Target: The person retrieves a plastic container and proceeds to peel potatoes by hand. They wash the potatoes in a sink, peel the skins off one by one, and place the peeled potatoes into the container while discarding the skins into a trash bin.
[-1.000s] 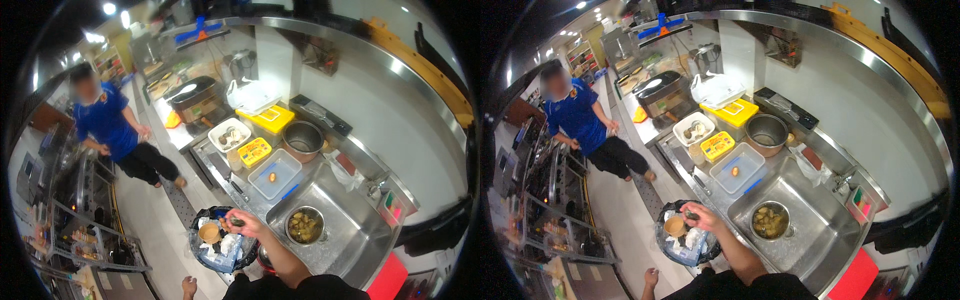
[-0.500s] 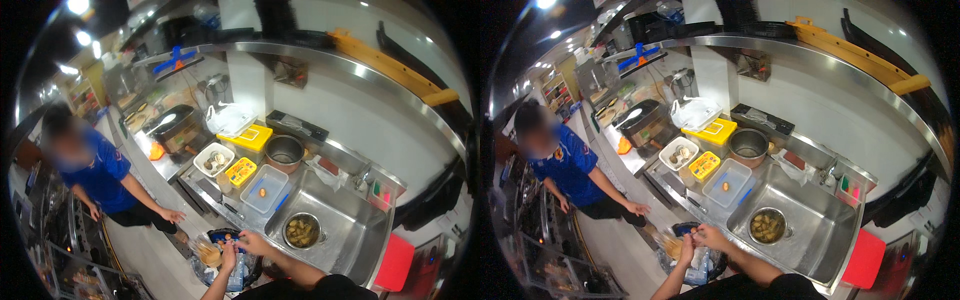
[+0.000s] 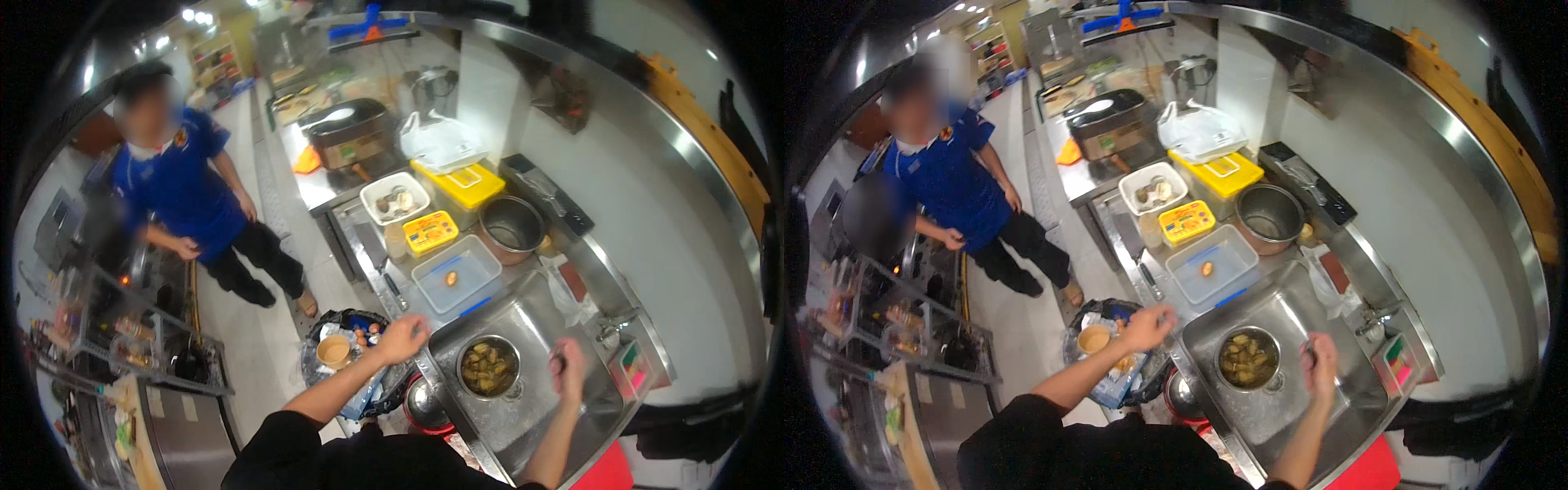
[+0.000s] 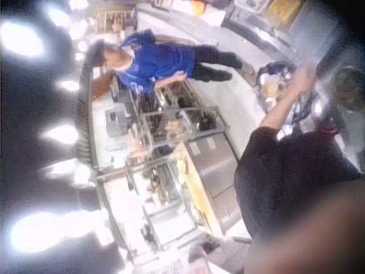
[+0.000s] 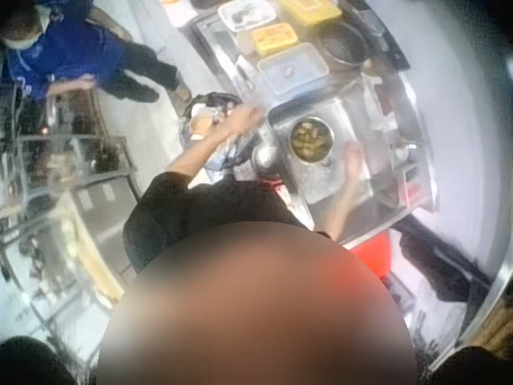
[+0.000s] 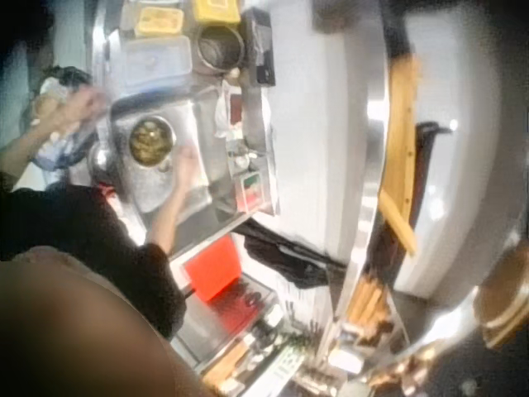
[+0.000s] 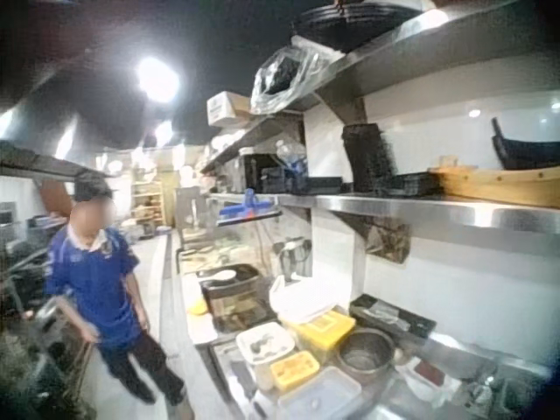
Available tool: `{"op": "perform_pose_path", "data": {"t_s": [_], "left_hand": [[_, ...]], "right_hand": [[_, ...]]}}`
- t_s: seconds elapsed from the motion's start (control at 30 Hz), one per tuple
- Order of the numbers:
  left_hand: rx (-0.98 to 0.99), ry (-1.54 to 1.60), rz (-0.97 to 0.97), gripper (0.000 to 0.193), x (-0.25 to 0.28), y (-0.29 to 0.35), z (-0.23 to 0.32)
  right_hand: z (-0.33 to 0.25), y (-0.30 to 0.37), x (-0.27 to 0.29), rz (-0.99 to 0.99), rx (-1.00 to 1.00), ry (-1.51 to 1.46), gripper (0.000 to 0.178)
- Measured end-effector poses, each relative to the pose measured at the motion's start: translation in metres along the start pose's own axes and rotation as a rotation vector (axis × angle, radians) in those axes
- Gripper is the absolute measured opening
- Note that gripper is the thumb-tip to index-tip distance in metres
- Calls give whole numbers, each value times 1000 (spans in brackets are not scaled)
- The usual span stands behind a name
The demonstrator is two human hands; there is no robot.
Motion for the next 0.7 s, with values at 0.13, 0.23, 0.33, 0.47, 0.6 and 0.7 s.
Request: {"op": "perform_pose_path", "data": {"t_s": [0.13,0.23,0.33,0.47,0.6,0.7], "left_hand": [[336,-377,-480,45,-82,179,-165],[950,-43,-415,52,-81,340,-217],[1297,-247,-276,39,-85,550,-313],[1652,289,-377,37,-66,565,-310],[1054,1317,113,37,-23,653,-398],[1034,401,124,43,-13,596,-409]], "right_hand": [[235,46,59,69,-245,884,28],[232,62,6,-2,-320,1024,30],[199,50,-80,-308,-151,922,31],[150,27,-187,-491,-44,997,31],[139,19,-320,-847,5,635,22],[114,41,-445,-958,-332,264,24]]}}
Point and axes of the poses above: each hand's wrist, its own y-axis away from the middle knuckle, its own x-axis out of the back of the hand, z = x × y, the point moved 2 cm from there along -y, towards the middle knuckle, and after that the axes turned 8 degrees about -z, right-handed, at the moved point
